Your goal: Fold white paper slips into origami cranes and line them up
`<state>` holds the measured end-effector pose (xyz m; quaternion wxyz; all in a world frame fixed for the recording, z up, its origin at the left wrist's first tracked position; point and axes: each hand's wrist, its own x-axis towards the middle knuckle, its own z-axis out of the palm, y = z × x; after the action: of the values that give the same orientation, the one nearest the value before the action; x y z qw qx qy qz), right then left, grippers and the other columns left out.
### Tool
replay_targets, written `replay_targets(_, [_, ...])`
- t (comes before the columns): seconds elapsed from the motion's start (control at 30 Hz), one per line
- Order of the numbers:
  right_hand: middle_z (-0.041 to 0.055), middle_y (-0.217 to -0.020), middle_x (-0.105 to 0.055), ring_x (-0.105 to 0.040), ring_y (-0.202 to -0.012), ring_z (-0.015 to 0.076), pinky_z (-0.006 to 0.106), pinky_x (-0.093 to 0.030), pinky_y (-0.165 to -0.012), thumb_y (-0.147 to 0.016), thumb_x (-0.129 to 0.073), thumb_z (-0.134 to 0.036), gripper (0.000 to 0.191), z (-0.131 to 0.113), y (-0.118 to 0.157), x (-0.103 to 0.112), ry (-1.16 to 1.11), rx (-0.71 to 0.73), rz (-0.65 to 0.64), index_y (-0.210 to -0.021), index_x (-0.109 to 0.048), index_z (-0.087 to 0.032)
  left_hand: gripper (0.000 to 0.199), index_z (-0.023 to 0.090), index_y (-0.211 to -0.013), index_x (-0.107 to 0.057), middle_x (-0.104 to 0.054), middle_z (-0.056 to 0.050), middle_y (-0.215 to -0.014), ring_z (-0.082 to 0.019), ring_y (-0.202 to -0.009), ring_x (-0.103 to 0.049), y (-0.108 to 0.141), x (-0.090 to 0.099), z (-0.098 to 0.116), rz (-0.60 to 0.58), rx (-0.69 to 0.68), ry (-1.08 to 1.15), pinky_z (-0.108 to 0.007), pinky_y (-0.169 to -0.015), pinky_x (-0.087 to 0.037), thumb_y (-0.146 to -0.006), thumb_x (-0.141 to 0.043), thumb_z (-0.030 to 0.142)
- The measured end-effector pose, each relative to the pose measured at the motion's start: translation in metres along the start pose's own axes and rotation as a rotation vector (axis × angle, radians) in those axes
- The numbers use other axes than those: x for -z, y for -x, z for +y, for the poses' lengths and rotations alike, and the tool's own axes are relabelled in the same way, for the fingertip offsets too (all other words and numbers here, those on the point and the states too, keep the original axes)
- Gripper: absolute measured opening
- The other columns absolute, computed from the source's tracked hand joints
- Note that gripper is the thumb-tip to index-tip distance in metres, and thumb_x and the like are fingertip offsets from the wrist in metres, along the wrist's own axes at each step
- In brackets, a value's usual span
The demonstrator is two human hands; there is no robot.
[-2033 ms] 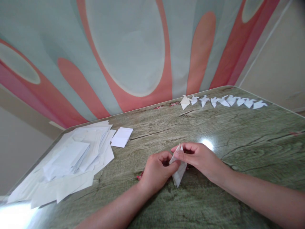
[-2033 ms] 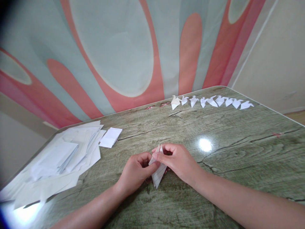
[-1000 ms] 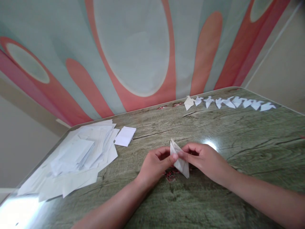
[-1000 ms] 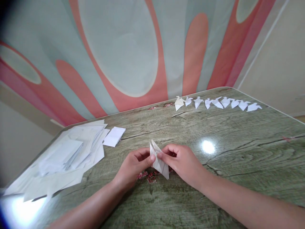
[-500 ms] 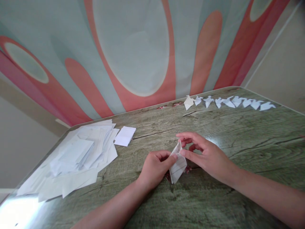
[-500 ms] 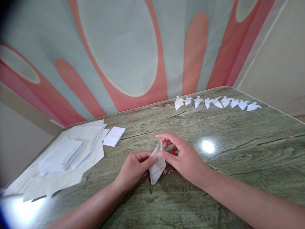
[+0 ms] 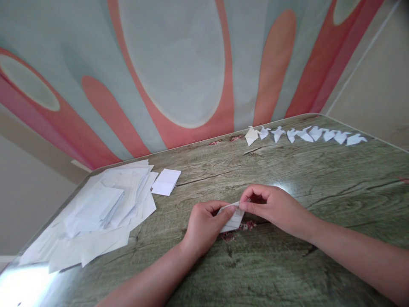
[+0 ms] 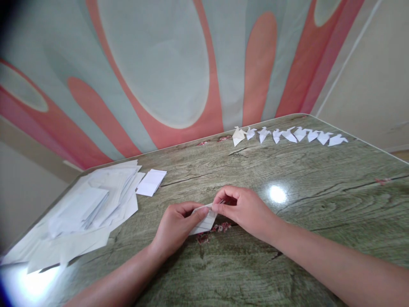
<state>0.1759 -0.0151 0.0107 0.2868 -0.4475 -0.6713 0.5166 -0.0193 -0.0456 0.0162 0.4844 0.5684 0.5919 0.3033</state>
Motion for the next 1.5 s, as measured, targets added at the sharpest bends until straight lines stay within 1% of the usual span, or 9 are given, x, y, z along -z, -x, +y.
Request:
replay_targets(0.23, [0.0002, -0.082, -0.068, -0.062, -0.076, 0.0151, 0.027, -0.046, -0.069, -0.082, -0.063, -0.029, 0.012, -0.002, 0.001, 0.002, -0.011, 0.017, 0.033, -0.076, -0.064, -0.020, 0.030, 0.016, -0.084, -0.078, -0.068, -0.003, -0.068, -0.012, -0.056, -0.052, -0.001, 0.002, -0.002, -0.038, 0.005, 0.043, -0.020, -0.050, -0.036, -0.079, -0.067, 0.044])
replay_targets(0.47, [0.0001, -0.073, -0.068, -0.060, -0.066, 0.0146, 0.026, -0.045, -0.058, -0.078, -0.068, -0.036, 0.018, 0.012, -0.004, 0.004, -0.056, -0.026, 0.061, -0.076, -0.062, -0.018, 0.033, 0.016, -0.082, -0.078, -0.068, -0.003, -0.064, -0.012, -0.051, -0.050, -0.003, 0.004, -0.004, -0.033, 0.003, 0.071, -0.020, -0.046, -0.034, -0.077, -0.068, 0.047])
replay_targets(0.63, [0.0005, -0.082, -0.070, -0.063, -0.073, 0.0148, 0.026, -0.048, -0.065, -0.080, -0.066, -0.033, 0.019, 0.003, -0.001, 0.001, -0.084, 0.016, 0.010, -0.095, -0.065, -0.020, 0.030, 0.017, -0.082, -0.078, -0.069, -0.003, -0.065, -0.012, -0.052, -0.052, -0.001, 0.001, 0.000, -0.014, -0.018, 0.031, -0.020, -0.048, -0.035, -0.078, -0.068, 0.044])
replay_targets(0.8, [-0.0016, -0.071, -0.070, -0.063, -0.068, 0.0148, 0.026, -0.047, -0.063, -0.080, -0.067, -0.033, 0.013, -0.005, 0.001, -0.002, 0.040, 0.017, 0.026, -0.072, -0.070, -0.022, 0.029, 0.016, -0.079, -0.077, -0.068, -0.002, -0.065, -0.011, -0.054, -0.051, 0.002, -0.004, 0.005, -0.023, -0.042, -0.035, -0.019, -0.049, -0.035, -0.080, -0.067, 0.043])
replay_targets(0.93, [-0.0009, -0.074, -0.071, -0.064, -0.070, 0.0152, 0.028, -0.047, -0.066, -0.078, -0.068, -0.032, 0.010, 0.002, -0.004, 0.006, 0.011, -0.010, 0.079, -0.077, -0.071, -0.022, 0.029, 0.015, -0.077, -0.076, -0.065, -0.001, -0.063, -0.010, -0.053, -0.049, 0.000, 0.001, 0.004, -0.036, -0.012, -0.016, -0.019, -0.048, -0.033, -0.079, -0.068, 0.043])
replay_targets(1.07, [0.0029, -0.087, -0.071, -0.064, -0.080, 0.0167, 0.030, -0.048, -0.071, -0.084, -0.061, -0.040, 0.023, 0.009, -0.008, 0.009, -0.117, -0.012, 0.230, -0.096, -0.067, -0.020, 0.030, 0.013, -0.074, -0.070, -0.060, 0.001, -0.059, -0.009, -0.051, -0.046, -0.006, 0.003, -0.003, 0.032, 0.059, 0.202, -0.018, -0.047, -0.032, -0.074, -0.073, 0.043])
replay_targets(1.27, [0.0027, -0.087, -0.070, -0.064, -0.075, 0.0168, 0.028, -0.049, -0.063, -0.084, -0.062, -0.039, 0.021, 0.001, 0.004, -0.013, -0.134, -0.046, -0.004, -0.094, -0.064, -0.020, 0.029, 0.014, -0.078, -0.058, -0.058, 0.002, -0.068, -0.007, -0.054, -0.048, -0.006, -0.009, -0.005, 0.062, 0.030, 0.668, -0.018, -0.053, -0.038, -0.071, -0.078, 0.035])
replay_targets(1.37, [0.0010, -0.081, -0.069, -0.063, -0.073, 0.0159, 0.027, -0.048, -0.062, -0.088, -0.059, -0.037, 0.017, -0.007, 0.012, -0.022, -0.088, 0.011, 0.017, -0.092, -0.062, -0.021, 0.032, 0.016, -0.079, -0.053, -0.057, 0.003, -0.072, -0.007, -0.056, -0.048, -0.002, -0.015, -0.001, 0.085, 0.007, 0.734, -0.018, -0.055, -0.040, -0.070, -0.079, 0.031])
replay_targets(1.5, [0.0018, -0.088, -0.069, -0.064, -0.078, 0.0172, 0.028, -0.048, -0.065, -0.089, -0.057, -0.040, 0.020, -0.012, 0.019, -0.026, -0.040, 0.044, 0.050, -0.099, -0.060, -0.022, 0.031, 0.017, -0.079, -0.050, -0.056, 0.003, -0.073, -0.008, -0.063, -0.050, 0.000, -0.016, 0.001, 0.123, -0.036, 0.750, -0.018, -0.060, -0.041, -0.073, -0.078, 0.030])
